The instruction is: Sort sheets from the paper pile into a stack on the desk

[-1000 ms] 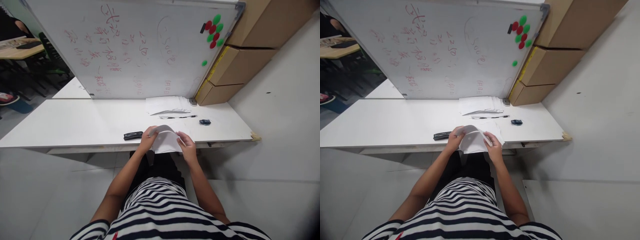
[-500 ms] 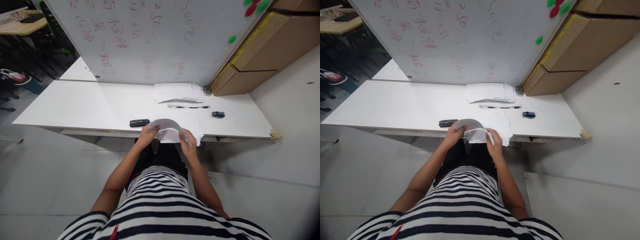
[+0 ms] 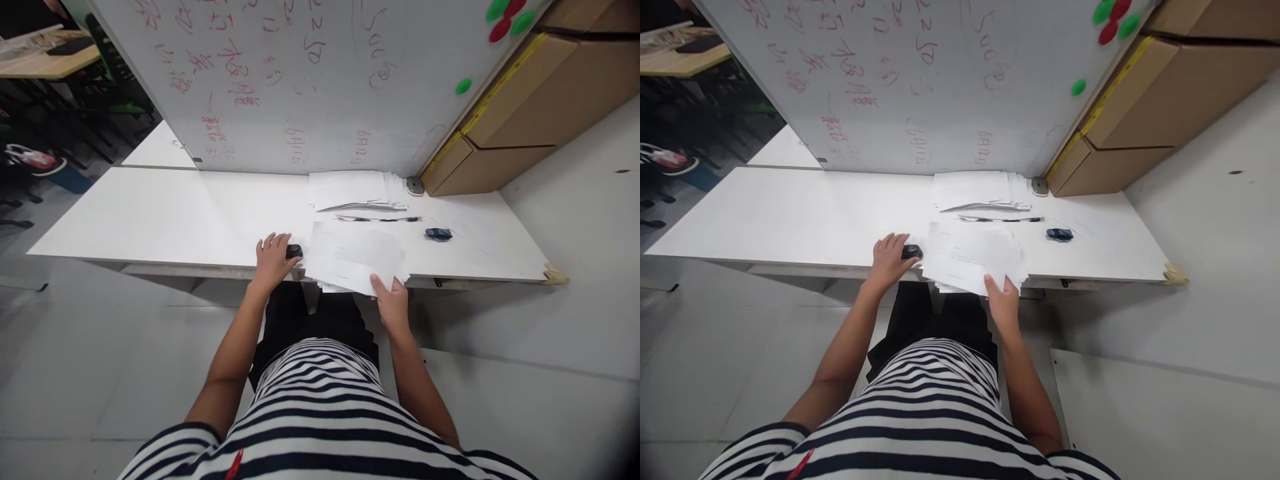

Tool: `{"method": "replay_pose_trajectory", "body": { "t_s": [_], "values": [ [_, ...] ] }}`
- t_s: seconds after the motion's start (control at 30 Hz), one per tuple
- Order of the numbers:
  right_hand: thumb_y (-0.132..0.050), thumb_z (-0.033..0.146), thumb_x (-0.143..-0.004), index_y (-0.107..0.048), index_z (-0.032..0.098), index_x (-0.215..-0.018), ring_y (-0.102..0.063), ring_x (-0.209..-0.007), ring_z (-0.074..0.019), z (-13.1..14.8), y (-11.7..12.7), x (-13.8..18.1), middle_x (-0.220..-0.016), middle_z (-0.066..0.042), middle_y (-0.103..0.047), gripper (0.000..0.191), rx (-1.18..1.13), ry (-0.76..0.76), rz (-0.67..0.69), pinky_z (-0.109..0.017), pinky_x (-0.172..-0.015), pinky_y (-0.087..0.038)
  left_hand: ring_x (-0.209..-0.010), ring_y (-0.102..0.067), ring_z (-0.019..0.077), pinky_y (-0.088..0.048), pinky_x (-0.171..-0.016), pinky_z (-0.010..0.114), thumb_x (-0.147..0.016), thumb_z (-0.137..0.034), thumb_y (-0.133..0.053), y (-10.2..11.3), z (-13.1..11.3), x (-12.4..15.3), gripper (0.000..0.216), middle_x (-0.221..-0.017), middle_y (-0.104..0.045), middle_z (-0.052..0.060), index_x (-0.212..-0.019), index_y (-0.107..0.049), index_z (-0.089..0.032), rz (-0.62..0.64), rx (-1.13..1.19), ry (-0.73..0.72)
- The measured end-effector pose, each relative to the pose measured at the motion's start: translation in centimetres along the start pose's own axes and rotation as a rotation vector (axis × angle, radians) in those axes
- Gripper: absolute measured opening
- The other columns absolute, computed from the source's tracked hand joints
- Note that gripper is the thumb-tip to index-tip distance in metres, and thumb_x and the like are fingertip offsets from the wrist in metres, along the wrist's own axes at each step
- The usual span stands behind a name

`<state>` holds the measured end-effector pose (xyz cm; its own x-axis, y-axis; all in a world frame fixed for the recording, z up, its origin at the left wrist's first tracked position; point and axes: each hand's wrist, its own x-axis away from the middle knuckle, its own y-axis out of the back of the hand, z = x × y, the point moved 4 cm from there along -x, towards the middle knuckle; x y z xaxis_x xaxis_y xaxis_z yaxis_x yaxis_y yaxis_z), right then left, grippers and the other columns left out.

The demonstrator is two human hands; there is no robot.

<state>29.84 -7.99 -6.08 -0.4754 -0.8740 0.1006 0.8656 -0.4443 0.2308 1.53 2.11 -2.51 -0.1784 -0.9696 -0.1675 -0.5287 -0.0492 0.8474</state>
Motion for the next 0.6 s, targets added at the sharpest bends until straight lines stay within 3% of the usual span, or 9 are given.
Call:
{"method": "replay_pose_trajectory", "body": {
  "t_s": [0.07,0.2,0.37,0.6],
  "values": [
    [-0.064,0.052,-0.076,-0.065,0.013,-0.112,-0.060,-0.057,-0.0164,-0.7,-0.3,0.0,-0.096,-0.010,-0.071,0.053,-0.055,-0.066,0.021,-0.028,-0.045,-0.049,-0.121,-0.046,0.0330,-0.036,-0.099,0.048,-0.081,-0.039,-0.062,-0.4,1.8,-0.5,0.045,-0.122,-0.060,0.010,-0.123,-0.056,-0.024,0.065,-0.079,0.032],
    [-0.066,0.051,-0.074,-0.065,0.013,-0.106,-0.055,-0.047,-0.0127,-1.2,-1.1,0.2,-0.087,-0.008,-0.071,0.050,-0.113,-0.103,0.058,-0.026,-0.039,-0.044,-0.102,-0.053,0.0267,-0.043,-0.084,0.039,-0.080,-0.036,-0.062,-0.8,3.4,-0.8,0.030,-0.106,-0.065,0.006,-0.108,-0.062,-0.026,0.128,0.036,-0.001],
    [-0.067,0.051,-0.074,-0.065,0.014,-0.098,-0.054,-0.046,-0.0131,-1.2,-2.2,0.9,-0.069,-0.003,-0.067,0.044,-0.146,-0.126,0.135,-0.026,-0.040,-0.043,-0.102,-0.052,0.0245,-0.044,-0.084,0.036,-0.076,-0.034,-0.063,0.0,3.3,-0.5,0.031,-0.105,-0.064,0.005,-0.106,-0.063,-0.025,0.155,0.196,0.001],
    [-0.065,0.049,-0.076,-0.061,0.016,-0.104,-0.056,-0.047,-0.0132,-0.9,-3.9,2.6,-0.068,0.000,-0.066,0.043,-0.218,-0.166,0.295,-0.027,-0.043,-0.047,-0.100,-0.054,0.0259,-0.045,-0.086,0.039,-0.076,-0.037,-0.064,-0.2,2.6,0.0,0.029,-0.103,-0.065,0.005,-0.102,-0.064,-0.026,0.215,0.167,-0.039]
  ]
}}
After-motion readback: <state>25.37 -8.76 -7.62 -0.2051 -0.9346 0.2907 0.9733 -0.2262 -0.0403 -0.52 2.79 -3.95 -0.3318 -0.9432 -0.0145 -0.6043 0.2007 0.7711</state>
